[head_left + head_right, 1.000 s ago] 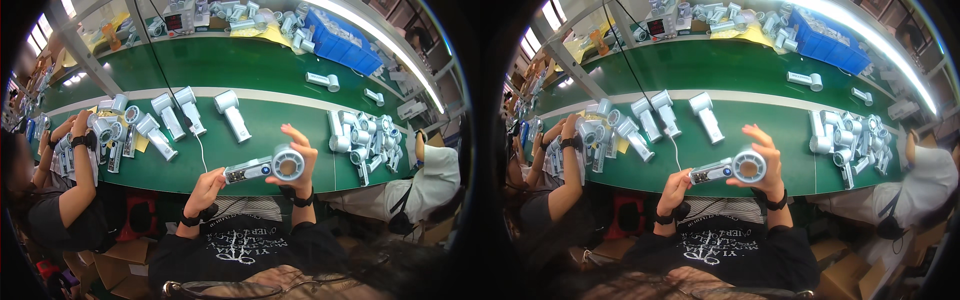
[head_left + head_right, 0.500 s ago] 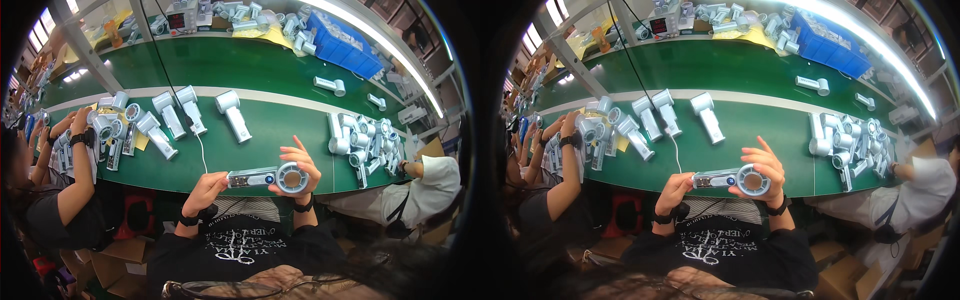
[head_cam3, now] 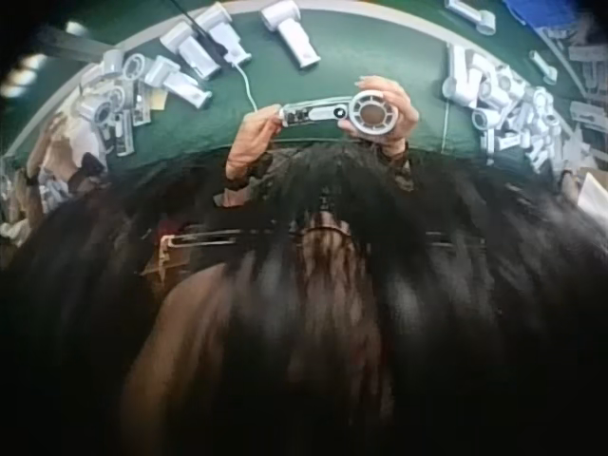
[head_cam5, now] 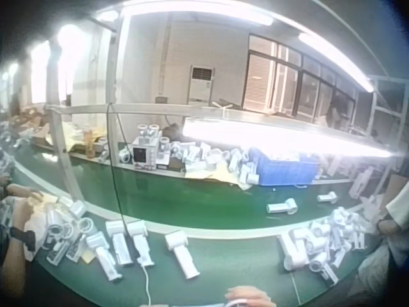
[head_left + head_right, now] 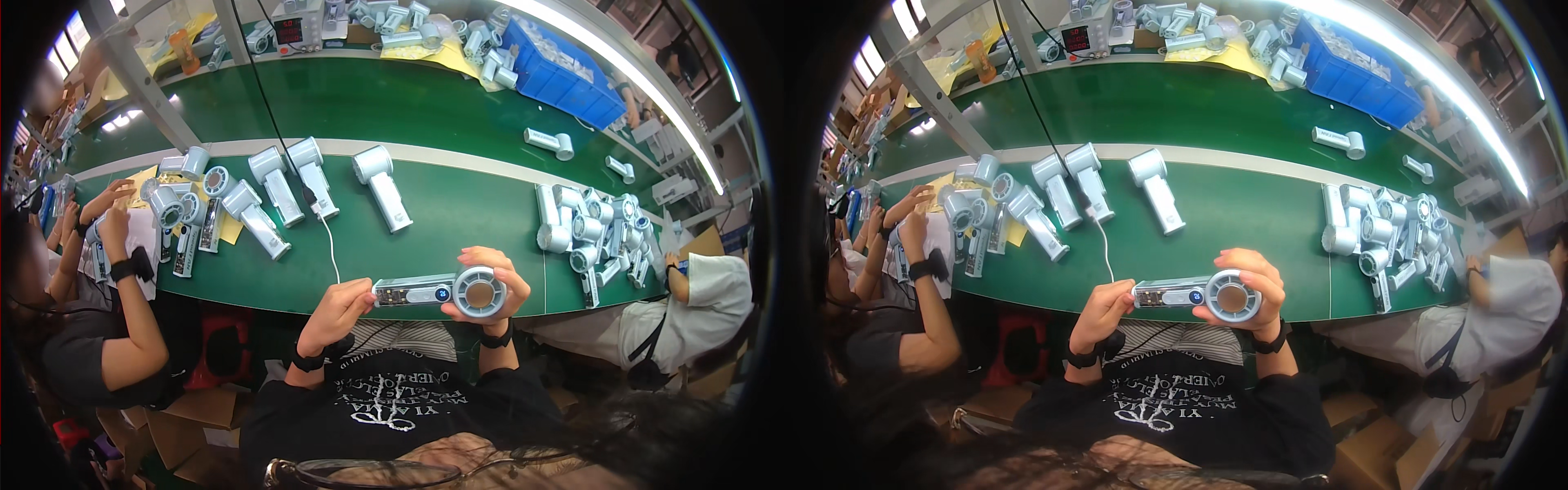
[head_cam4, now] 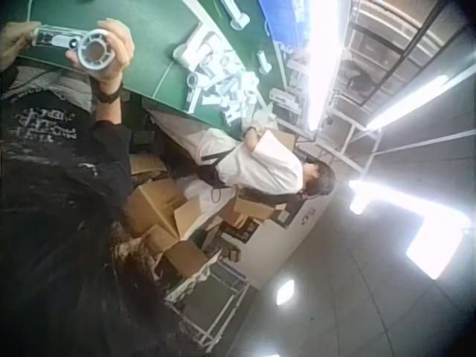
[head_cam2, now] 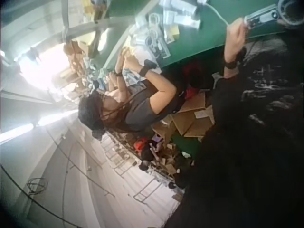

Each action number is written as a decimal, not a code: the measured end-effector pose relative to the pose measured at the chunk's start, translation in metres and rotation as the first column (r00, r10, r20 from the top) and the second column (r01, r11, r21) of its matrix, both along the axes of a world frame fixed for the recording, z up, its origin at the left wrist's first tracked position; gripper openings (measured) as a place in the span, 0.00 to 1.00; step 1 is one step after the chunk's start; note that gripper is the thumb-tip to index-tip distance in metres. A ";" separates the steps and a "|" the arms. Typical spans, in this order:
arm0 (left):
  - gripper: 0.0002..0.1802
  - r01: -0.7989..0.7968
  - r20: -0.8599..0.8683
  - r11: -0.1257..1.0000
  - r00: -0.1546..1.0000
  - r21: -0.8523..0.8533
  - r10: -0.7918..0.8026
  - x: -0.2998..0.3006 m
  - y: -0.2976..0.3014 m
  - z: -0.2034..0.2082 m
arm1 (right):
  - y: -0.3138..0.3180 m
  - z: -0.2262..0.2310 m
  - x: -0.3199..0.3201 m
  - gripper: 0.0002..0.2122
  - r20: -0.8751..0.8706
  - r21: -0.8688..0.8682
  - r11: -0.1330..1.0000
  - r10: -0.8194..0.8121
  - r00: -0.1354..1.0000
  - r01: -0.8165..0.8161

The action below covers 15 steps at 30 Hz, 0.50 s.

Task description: Assembling handheld electronic devices by fitting plastic housings and internal components together on an industrial production line.

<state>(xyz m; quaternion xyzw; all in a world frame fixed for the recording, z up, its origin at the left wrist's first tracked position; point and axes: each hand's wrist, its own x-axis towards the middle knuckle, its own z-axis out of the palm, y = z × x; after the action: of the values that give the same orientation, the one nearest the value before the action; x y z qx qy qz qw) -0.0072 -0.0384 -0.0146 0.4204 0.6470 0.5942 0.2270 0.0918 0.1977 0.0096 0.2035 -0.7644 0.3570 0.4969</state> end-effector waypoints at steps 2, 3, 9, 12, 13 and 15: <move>0.17 -0.006 -0.018 1.000 1.000 -0.006 0.006 -0.001 0.000 -0.001 | 0.000 0.000 0.001 0.38 0.012 -0.007 1.000 -0.005 1.000 0.005; 0.17 0.003 -0.006 1.000 1.000 0.001 -0.003 -0.001 0.000 -0.003 | 0.001 -0.001 0.002 0.38 0.011 -0.007 1.000 -0.004 1.000 0.004; 0.18 -0.012 0.014 1.000 1.000 0.018 0.012 -0.001 0.002 -0.011 | 0.003 -0.002 0.004 0.39 0.054 0.021 1.000 -0.005 0.999 0.004; 0.18 -0.048 -0.017 0.999 0.999 -0.021 0.048 0.000 0.005 -0.010 | 0.002 -0.003 0.003 0.39 0.040 0.013 1.000 -0.019 0.999 0.018; 0.18 -0.066 -0.033 0.997 0.997 -0.041 0.065 0.000 0.005 -0.009 | 0.002 -0.004 0.003 0.39 0.033 0.010 1.000 -0.025 0.999 0.025; 0.18 -0.077 -0.006 0.996 0.997 -0.038 0.077 0.000 0.006 -0.012 | 0.002 -0.006 0.004 0.39 0.027 0.008 0.999 -0.032 0.999 0.032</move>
<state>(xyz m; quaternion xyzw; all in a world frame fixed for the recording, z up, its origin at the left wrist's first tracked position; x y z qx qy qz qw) -0.0071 -0.0326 -0.0261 0.3922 0.6743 0.5892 0.2105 0.0957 0.1994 0.0038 0.1883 -0.7754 0.3489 0.4915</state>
